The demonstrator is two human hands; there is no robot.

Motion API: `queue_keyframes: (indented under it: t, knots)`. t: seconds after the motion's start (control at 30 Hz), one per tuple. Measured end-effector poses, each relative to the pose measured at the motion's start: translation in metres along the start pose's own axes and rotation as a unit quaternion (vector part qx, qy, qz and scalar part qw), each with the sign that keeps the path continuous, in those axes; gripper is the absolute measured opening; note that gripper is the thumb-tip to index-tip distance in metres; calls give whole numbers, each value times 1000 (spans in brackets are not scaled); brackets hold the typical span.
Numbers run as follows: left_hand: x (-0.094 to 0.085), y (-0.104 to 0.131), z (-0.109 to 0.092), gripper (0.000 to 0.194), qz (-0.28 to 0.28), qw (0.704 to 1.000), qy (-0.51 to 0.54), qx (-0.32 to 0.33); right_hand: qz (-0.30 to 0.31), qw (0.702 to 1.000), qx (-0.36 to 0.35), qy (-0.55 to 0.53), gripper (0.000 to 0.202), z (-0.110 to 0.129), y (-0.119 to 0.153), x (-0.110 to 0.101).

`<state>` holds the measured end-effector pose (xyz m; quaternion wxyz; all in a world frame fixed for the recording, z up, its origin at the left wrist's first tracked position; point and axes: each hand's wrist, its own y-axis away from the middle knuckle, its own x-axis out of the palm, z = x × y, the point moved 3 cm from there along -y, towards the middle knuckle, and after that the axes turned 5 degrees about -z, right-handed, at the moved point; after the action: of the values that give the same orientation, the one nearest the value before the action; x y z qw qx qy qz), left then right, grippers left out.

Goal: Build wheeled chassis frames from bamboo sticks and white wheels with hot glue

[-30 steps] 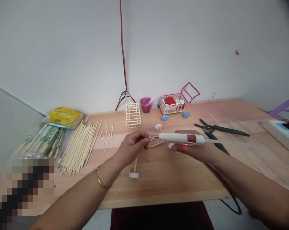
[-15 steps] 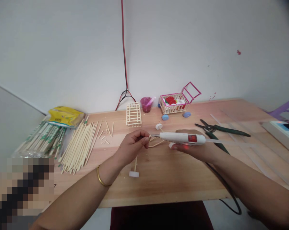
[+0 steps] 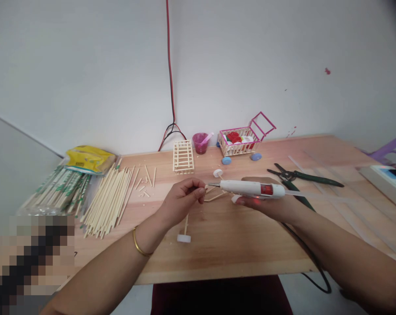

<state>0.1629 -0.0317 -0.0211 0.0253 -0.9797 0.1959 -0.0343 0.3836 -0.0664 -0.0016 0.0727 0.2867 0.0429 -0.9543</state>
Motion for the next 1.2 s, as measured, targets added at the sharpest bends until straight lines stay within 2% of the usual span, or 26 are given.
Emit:
queue_keyframes:
  t: [1.2]
  knots:
    - [-1, 1, -6, 16, -4, 997, -76, 21, 15, 1000, 6, 7, 33, 7, 0, 1]
